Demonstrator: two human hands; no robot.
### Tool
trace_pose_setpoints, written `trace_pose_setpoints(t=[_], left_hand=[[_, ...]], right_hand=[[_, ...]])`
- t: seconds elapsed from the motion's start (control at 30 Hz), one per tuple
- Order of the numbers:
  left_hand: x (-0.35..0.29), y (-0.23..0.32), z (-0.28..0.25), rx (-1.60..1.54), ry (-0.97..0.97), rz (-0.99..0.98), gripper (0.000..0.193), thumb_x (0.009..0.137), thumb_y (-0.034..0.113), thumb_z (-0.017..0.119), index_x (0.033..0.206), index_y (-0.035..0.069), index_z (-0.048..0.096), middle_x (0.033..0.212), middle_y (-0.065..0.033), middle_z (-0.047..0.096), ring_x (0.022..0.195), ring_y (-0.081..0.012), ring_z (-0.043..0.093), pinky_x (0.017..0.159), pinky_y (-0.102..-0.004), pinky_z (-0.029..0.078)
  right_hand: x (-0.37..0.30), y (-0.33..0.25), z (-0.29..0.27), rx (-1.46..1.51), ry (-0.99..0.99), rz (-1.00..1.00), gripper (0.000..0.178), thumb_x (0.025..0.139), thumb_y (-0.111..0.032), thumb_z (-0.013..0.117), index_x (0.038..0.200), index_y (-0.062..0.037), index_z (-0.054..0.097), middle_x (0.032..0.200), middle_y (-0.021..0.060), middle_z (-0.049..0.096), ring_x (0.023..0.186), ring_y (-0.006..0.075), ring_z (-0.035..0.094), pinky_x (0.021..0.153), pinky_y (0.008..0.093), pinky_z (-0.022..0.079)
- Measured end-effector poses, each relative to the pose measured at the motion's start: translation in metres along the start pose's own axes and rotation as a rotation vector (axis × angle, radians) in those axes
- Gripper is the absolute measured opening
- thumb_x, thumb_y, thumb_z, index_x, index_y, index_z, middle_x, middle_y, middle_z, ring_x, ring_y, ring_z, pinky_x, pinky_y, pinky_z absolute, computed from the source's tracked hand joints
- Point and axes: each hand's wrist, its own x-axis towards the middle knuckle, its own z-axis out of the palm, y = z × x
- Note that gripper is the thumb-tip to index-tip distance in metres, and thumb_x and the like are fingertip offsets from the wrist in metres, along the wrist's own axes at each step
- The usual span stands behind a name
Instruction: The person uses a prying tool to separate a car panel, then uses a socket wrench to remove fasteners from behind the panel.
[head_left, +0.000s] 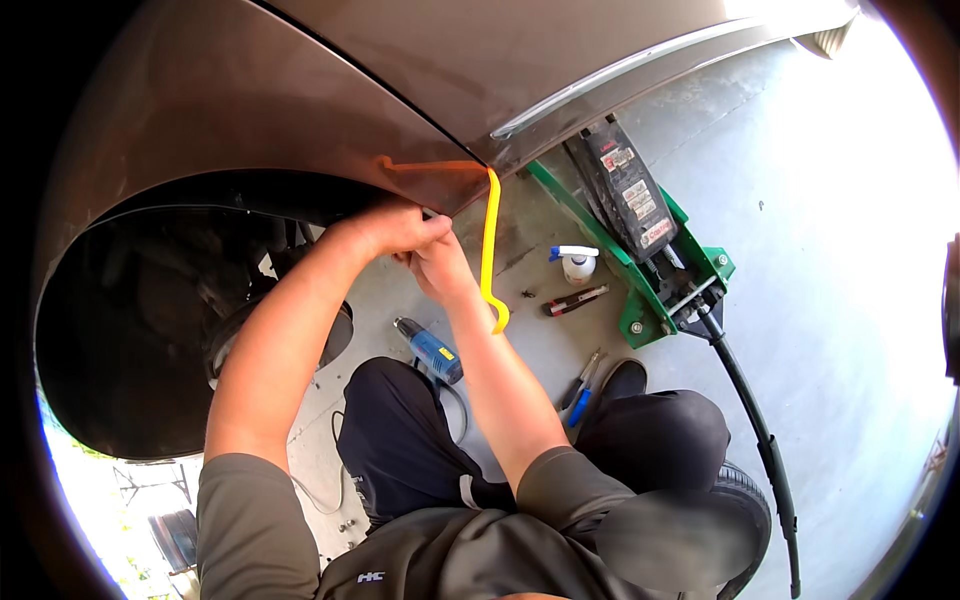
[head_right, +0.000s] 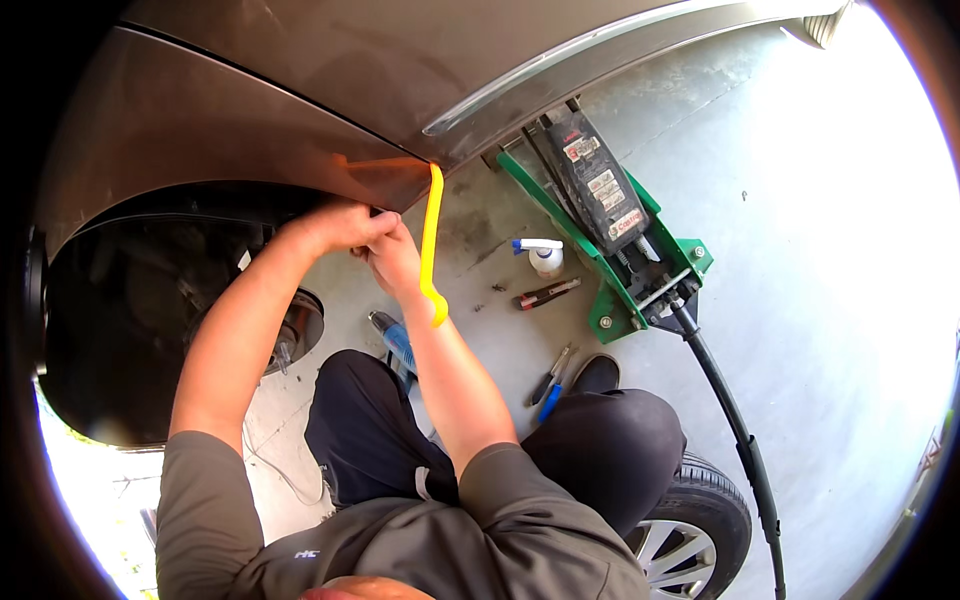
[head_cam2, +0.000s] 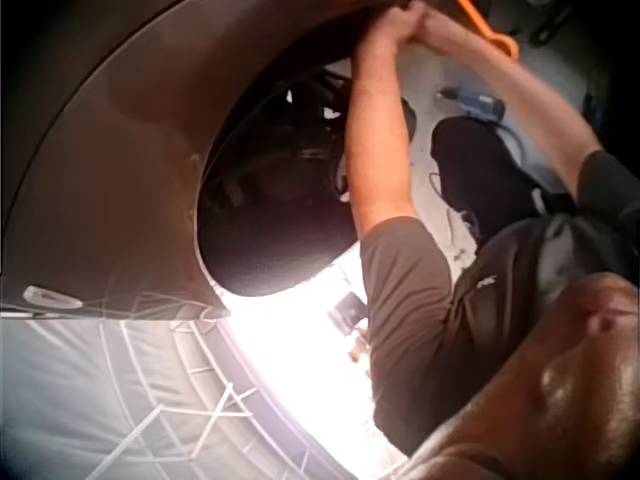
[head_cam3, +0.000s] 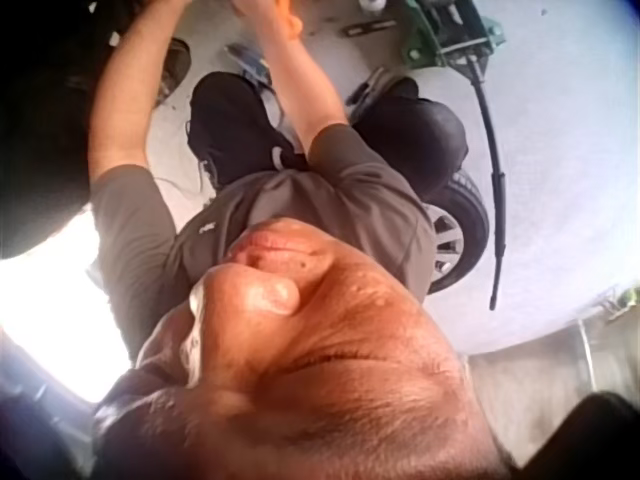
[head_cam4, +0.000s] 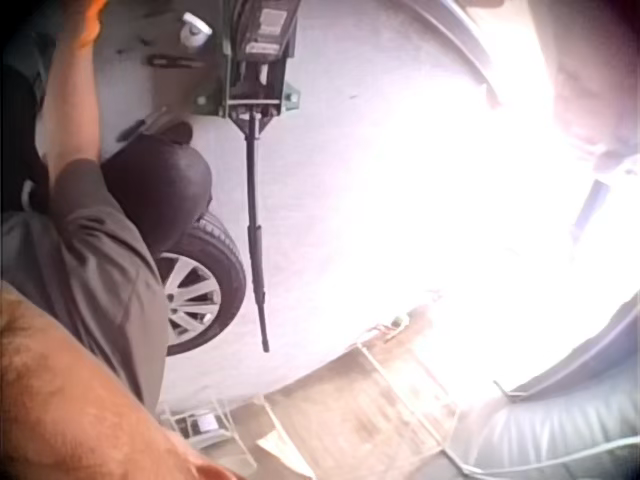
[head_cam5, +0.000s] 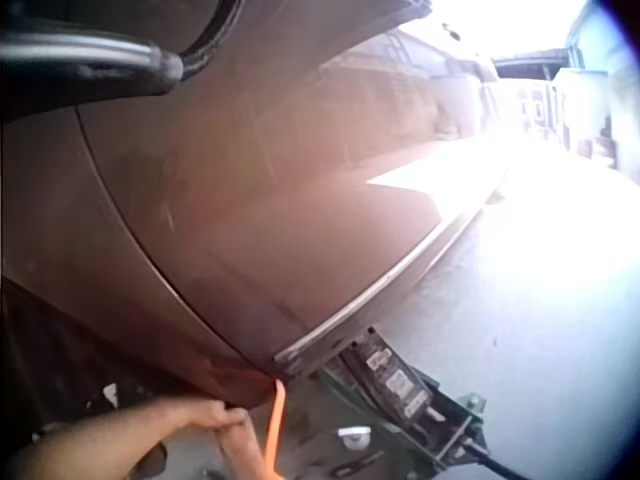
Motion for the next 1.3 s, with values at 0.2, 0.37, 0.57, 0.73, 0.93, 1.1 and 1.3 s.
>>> trace_pose_setpoints(t=[0.2,0.37,0.57,0.73,0.93,1.1,1.3], left_hand=[[-0.015,-0.02,0.009,0.107,0.061,0.075,0.044,0.087,0.037,0.064,0.108,-0.001,0.069,0.108,-0.0202,0.071,0.101,-0.0307,0.067,0.092,-0.0417,0.051],[-0.012,-0.023,0.014,-0.091,0.133,0.097,0.039,0.087,0.031,0.064,0.109,-0.001,0.069,0.109,-0.0193,0.071,0.104,-0.0321,0.066,0.095,-0.041,0.051],[-0.007,-0.013,0.017,-0.161,0.09,0.102,0.049,0.087,0.026,0.063,0.13,0.001,0.061,0.131,-0.0217,0.062,0.121,-0.0348,0.058,0.106,-0.0403,0.045],[-0.006,-0.012,0.019,-0.075,0.09,0.135,0.057,0.088,0.029,0.064,0.137,0.0,0.055,0.141,-0.024,0.055,0.131,-0.0371,0.051,0.113,-0.0415,0.039],[0.007,-0.031,0.037,0.014,0.38,0.248,0.04,0.086,0.037,0.064,0.109,0.006,0.073,0.118,-0.02,0.07,0.108,-0.0368,0.066,0.095,-0.0452,0.052],[0.004,-0.041,0.035,0.119,0.333,0.265,0.038,0.086,0.04,0.064,0.105,0.009,0.074,0.117,-0.0187,0.07,0.107,-0.0356,0.067,0.095,-0.0457,0.052],[0.005,-0.036,0.031,0.082,0.303,0.268,0.038,0.087,0.038,0.063,0.107,0.008,0.073,0.117,-0.0193,0.07,0.109,-0.0365,0.066,0.095,-0.0458,0.052]], right_hand=[[-0.022,-0.007,0.016,-0.457,0.338,0.094,0.024,0.102,-0.019,0.059,0.119,-0.0027,0.063,0.104,0.0065,0.067,0.092,0.0187,0.064,0.086,0.0377,0.056],[-0.076,-0.104,0.041,-0.236,0.344,0.132,0.043,0.108,-0.036,0.048,0.122,0.0025,0.062,0.105,0.0129,0.071,0.091,0.021,0.069,0.082,0.0347,0.058],[-0.077,-0.135,0.129,-0.927,0.406,0.239,0.054,0.101,-0.025,0.066,0.143,0.0012,0.043,0.104,0.0149,0.069,0.084,0.0209,0.07,0.077,0.0344,0.06],[-0.075,-0.127,0.149,-1.33,0.688,0.152,0.058,0.098,-0.015,0.06,0.15,-0.0025,0.038,0.089,0.0095,0.07,0.066,0.0139,0.062,0.059,0.0316,0.056],[-0.071,-0.153,0.142,-1.734,0.544,0.224,0.06,0.098,-0.015,0.057,0.156,-0.0144,0.041,0.082,0.0057,0.07,0.059,0.0117,0.058,0.054,0.031,0.052],[-0.067,-0.172,0.159,-1.907,0.413,0.376,0.053,0.098,-0.015,0.057,0.15,-0.012,0.05,0.086,0.0064,0.072,0.065,0.0139,0.062,0.061,0.032,0.053],[-0.061,-0.186,0.145,-2.164,0.237,0.267,0.049,0.097,-0.014,0.056,0.145,-0.0086,0.054,0.094,0.0234,0.069,0.083,0.0329,0.067,0.079,0.0403,0.053]])
